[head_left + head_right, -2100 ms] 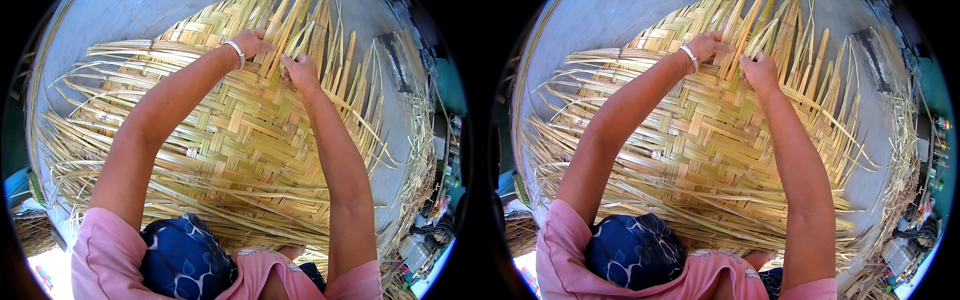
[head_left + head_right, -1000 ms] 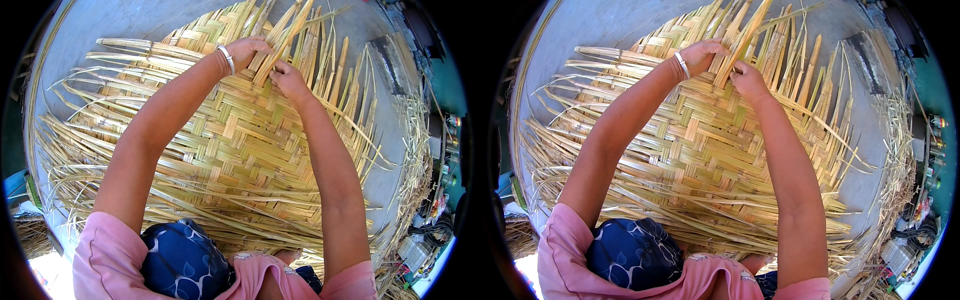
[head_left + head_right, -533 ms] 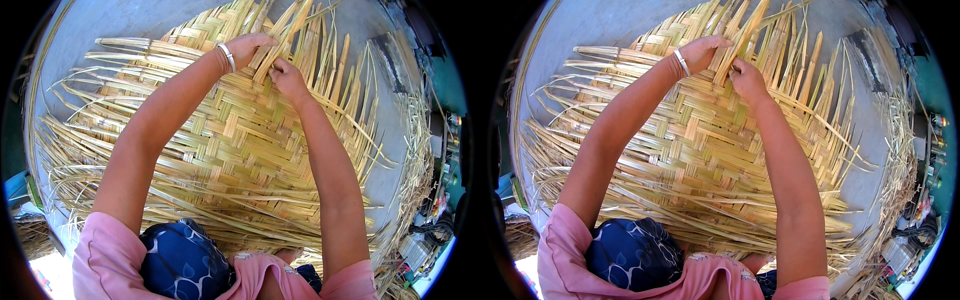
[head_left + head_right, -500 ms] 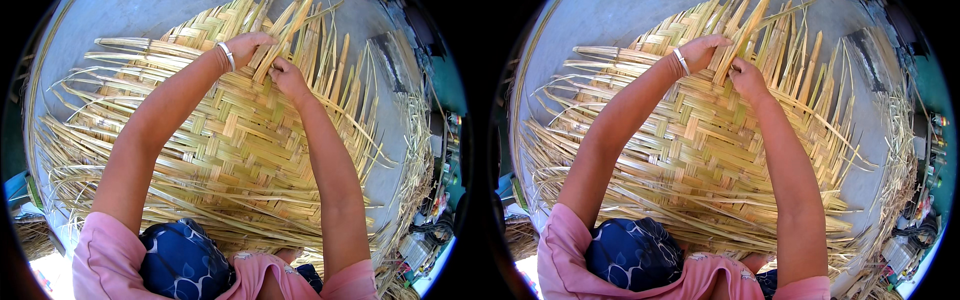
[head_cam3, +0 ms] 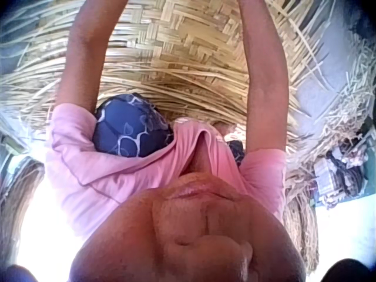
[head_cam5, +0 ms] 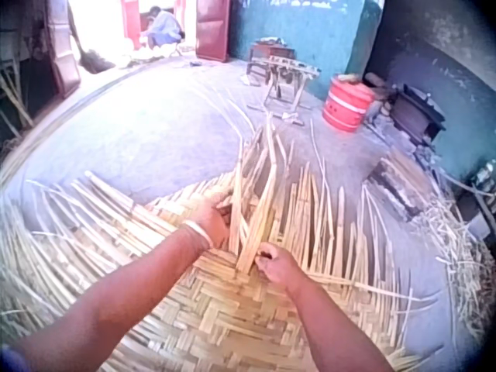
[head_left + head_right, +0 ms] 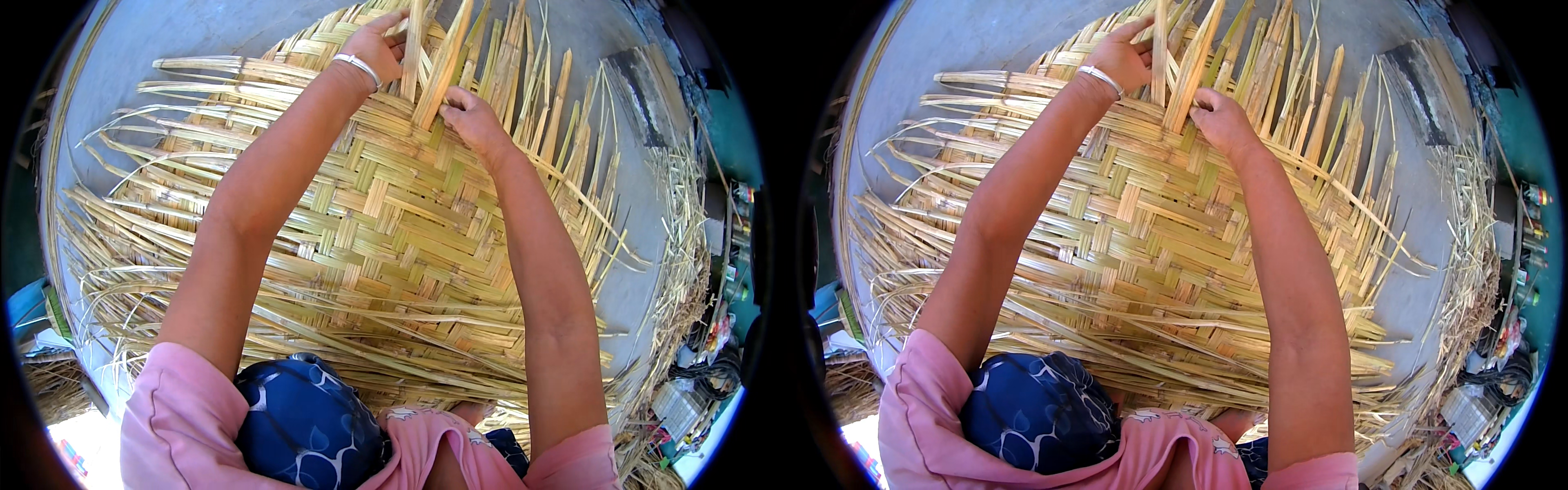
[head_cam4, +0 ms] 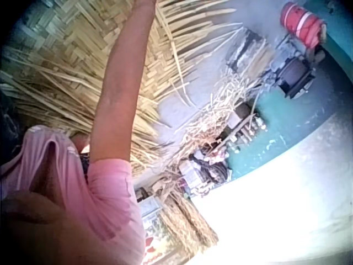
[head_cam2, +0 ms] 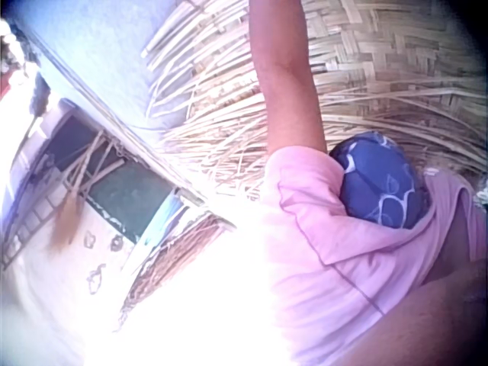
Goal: The person sits on the floor and weaves a large mat using dried palm leaves. They interlace the leaves by hand, periodically adjusting the mat and adding new leaves to continue the pattern.
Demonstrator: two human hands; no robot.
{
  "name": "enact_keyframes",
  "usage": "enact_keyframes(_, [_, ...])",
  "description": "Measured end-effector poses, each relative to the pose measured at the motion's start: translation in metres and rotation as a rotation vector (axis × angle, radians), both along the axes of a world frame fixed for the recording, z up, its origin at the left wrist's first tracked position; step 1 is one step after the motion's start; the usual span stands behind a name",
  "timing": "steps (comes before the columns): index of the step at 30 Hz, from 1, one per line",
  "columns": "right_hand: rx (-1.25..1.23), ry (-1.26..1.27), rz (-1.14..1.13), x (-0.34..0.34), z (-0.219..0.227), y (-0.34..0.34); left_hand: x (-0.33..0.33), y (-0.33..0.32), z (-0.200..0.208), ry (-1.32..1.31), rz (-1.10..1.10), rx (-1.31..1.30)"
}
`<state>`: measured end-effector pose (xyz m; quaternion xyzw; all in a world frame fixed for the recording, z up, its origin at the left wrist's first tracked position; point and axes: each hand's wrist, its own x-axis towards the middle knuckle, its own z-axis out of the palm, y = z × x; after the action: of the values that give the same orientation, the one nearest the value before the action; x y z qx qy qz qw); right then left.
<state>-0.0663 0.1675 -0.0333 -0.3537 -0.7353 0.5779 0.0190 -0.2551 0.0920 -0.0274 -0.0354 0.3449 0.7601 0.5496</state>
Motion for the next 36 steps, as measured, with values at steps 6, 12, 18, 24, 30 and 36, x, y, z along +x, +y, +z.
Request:
enact_keyframes(6, [-0.038, 0.018, -0.033, 0.004, -0.003, 0.002, 0.004, -0.025, 0.015, 0.102, -0.057, 0.069])
enact_keyframes(12, [0.111, -0.037, -0.142, 0.0, -0.004, -0.004, 0.006, -0.051, 0.013, 0.358, 0.07, -0.165])
enact_keyframes(18, [0.376, 0.073, -0.179, 0.005, -0.015, -0.017, 0.011, -0.058, -0.004, 0.706, 0.169, -0.539])
enact_keyframes(24, [0.714, 0.01, -0.027, 0.018, -0.003, -0.035, 0.026, -0.083, -0.017, 0.745, 0.274, -0.419])
enact_keyframes(30, [1.271, -0.206, 0.274, 0.023, -0.005, -0.057, 0.026, -0.082, -0.001, 0.557, 0.225, -0.501])
enact_keyframes(36, [1.014, 0.02, 0.235, 0.031, -0.003, -0.032, 0.034, -0.102, 0.01, 0.61, -0.152, -0.571])
